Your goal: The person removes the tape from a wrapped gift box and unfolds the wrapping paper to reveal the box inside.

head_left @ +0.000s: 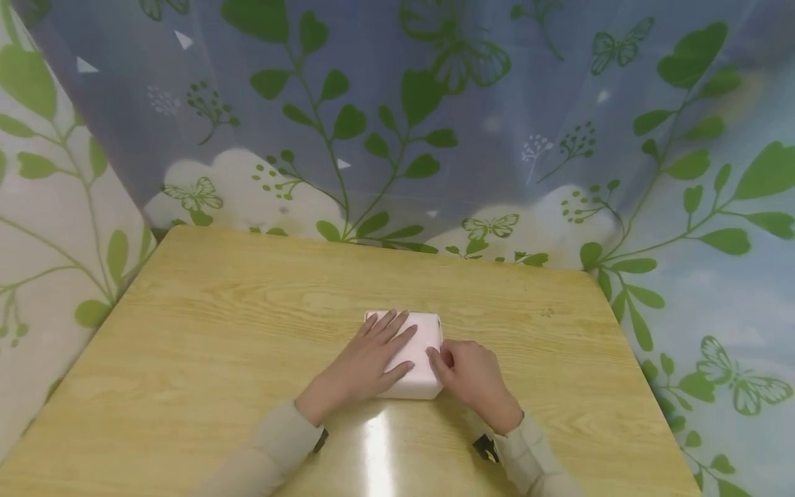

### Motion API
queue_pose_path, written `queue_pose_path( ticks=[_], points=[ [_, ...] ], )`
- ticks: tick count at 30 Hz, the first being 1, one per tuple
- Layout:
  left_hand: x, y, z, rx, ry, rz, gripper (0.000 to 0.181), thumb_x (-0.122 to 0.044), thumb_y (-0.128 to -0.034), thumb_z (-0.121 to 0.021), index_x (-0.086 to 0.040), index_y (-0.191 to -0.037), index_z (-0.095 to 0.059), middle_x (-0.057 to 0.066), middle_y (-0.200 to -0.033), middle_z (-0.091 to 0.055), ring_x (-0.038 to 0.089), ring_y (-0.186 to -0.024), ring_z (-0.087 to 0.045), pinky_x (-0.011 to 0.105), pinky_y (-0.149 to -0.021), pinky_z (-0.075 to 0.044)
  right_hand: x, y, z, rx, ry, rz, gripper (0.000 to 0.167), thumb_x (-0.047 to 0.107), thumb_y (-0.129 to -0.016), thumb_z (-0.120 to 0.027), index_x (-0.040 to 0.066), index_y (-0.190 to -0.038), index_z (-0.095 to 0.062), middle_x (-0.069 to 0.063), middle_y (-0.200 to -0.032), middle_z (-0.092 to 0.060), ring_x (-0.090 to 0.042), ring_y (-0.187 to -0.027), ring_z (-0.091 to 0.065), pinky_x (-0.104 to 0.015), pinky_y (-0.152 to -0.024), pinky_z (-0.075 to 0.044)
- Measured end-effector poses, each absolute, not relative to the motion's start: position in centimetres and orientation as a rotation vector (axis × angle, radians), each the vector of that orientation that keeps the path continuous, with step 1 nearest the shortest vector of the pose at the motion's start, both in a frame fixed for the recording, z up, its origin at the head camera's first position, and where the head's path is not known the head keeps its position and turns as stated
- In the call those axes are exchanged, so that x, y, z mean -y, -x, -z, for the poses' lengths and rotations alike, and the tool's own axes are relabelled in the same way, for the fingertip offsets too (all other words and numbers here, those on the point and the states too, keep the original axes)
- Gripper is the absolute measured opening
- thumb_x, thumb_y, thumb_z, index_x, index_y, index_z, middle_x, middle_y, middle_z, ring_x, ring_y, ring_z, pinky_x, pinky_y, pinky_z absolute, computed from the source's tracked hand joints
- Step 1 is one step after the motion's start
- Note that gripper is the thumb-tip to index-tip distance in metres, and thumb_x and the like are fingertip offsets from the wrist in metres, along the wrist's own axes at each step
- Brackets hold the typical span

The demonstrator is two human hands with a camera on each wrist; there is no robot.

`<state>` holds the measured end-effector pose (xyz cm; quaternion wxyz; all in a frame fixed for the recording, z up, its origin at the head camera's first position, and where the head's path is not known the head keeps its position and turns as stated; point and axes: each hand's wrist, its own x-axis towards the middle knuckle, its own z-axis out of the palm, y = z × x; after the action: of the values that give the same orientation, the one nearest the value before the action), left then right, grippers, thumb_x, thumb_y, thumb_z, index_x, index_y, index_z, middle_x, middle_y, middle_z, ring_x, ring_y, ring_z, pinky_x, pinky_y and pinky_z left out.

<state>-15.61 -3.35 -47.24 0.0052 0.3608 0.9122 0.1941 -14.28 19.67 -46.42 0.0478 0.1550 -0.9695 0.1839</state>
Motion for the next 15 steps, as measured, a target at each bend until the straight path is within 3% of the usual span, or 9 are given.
queue_pose_path(
  ticks=[15],
  points=[
    [3.2, 15.8, 47.6, -2.862, -1.121, -0.595, 0.063, -0.047, -0.1082, -0.039, -0.013, -0.16, -0.032, 0.013, -0.169, -0.019, 0.034, -0.157, -0.015, 0.055, -0.127, -0.011, -21.0, 14.1, 46.8, 2.954, -0.34, -0.608, 0.033, 0.033, -0.101, -0.062, 0.017, -0.073, -0.054, 0.008, -0.054, -0.042, -0.008, -0.047, -0.038, -0.025, -0.042, -0.032]
  ],
)
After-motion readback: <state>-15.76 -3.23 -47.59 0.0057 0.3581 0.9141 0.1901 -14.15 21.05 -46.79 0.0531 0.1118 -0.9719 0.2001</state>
